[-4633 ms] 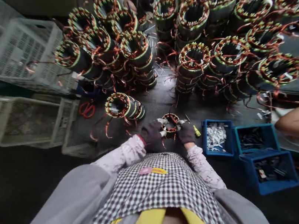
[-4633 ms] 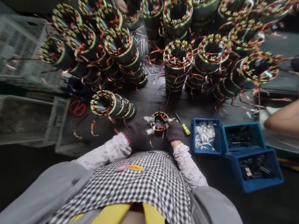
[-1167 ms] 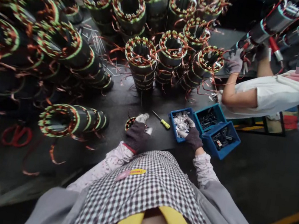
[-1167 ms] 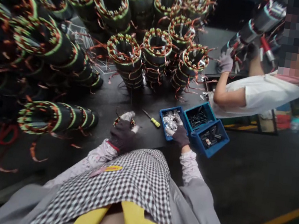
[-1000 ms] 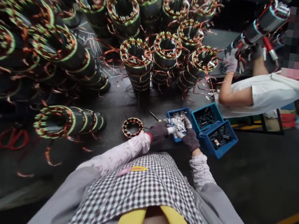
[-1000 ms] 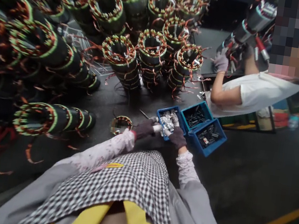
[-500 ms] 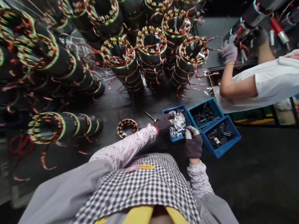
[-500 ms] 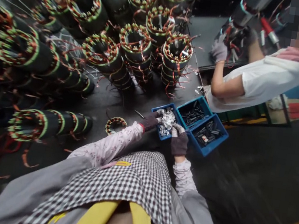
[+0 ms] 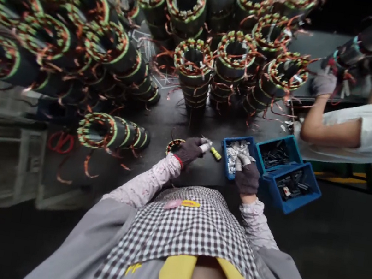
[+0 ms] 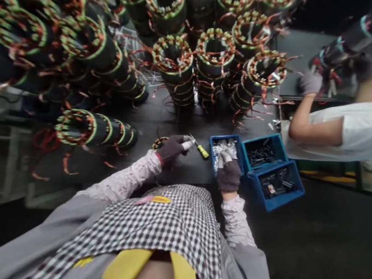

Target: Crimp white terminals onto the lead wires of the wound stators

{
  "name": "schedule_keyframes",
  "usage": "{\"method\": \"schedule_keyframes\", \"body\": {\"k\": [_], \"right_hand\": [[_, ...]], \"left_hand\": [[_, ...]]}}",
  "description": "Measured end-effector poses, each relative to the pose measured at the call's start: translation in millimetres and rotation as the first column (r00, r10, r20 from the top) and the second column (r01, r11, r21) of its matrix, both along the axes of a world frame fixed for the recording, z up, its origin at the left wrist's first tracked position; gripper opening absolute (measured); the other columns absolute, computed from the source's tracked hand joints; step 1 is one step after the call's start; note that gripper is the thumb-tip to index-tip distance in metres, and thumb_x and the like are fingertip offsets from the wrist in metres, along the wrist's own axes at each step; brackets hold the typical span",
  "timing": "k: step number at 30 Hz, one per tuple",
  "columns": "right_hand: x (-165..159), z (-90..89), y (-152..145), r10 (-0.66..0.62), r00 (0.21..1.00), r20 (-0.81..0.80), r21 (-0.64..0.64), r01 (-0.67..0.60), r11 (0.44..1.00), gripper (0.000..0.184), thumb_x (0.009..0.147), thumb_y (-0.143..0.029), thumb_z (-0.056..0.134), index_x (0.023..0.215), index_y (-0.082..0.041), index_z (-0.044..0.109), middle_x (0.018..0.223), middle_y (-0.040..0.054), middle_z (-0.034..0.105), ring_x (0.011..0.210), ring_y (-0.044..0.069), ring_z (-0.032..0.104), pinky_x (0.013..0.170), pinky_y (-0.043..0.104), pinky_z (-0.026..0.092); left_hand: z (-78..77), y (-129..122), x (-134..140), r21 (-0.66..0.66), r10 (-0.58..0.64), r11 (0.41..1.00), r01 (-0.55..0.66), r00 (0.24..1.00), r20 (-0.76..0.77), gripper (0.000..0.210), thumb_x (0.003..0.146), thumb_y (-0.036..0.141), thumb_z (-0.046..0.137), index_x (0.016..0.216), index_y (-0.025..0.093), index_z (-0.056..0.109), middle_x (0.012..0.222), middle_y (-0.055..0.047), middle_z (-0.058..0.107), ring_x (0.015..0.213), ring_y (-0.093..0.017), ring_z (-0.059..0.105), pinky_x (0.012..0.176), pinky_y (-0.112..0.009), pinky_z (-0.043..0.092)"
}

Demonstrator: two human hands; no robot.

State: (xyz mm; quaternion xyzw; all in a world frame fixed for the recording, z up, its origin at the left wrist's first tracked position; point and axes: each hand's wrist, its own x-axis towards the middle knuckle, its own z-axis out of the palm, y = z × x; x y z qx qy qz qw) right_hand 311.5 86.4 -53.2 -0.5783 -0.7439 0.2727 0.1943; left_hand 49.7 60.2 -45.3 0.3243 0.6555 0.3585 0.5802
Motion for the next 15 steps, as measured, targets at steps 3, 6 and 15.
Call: {"method": "schedule_keyframes", "body": {"k": [3,6,15], "right_hand": [[-47,1.6,-23,0.149,0.989,-0.021,-0.103,-0.150,0.983,0.039,0.106,-0.044,0.050,0.126,-0.022,0.075,0.122,0.0133,0.077,0.115,0.030,0.072,0.106,0.046,0.056],[-97,-12.3,-30,0.300,0.951,0.066,-0.277,-0.272,0.922,0.035,0.102,-0.042,0.061,0.127,-0.022,0.074,0.121,0.0145,0.078,0.107,0.031,0.074,0.098,0.042,0.058],[-170,-14.6,-2,0.574,0.814,0.085,-0.382,-0.506,0.773,0.007,0.087,-0.025,0.072,0.085,-0.020,0.077,0.075,-0.0004,0.075,0.074,0.017,0.069,0.074,0.026,0.052]], "left_hand": [[7.3,-44,-43,0.064,0.159,0.987,-0.148,0.962,-0.224,0.030,0.090,0.042,0.070,0.102,0.015,0.075,0.101,-0.007,0.079,0.094,-0.020,0.072,0.094,-0.035,0.059],[5.7,-85,-61,0.085,0.118,0.993,-0.086,0.860,-0.496,0.032,0.097,0.032,0.061,0.121,0.015,0.074,0.123,-0.011,0.078,0.115,-0.024,0.072,0.109,-0.040,0.055],[-37.8,-94,-30,-0.185,-0.384,0.891,0.414,0.474,-0.792,0.048,0.098,0.029,0.051,0.136,0.011,0.074,0.142,-0.018,0.071,0.140,-0.039,0.061,0.129,-0.059,0.033]]}}
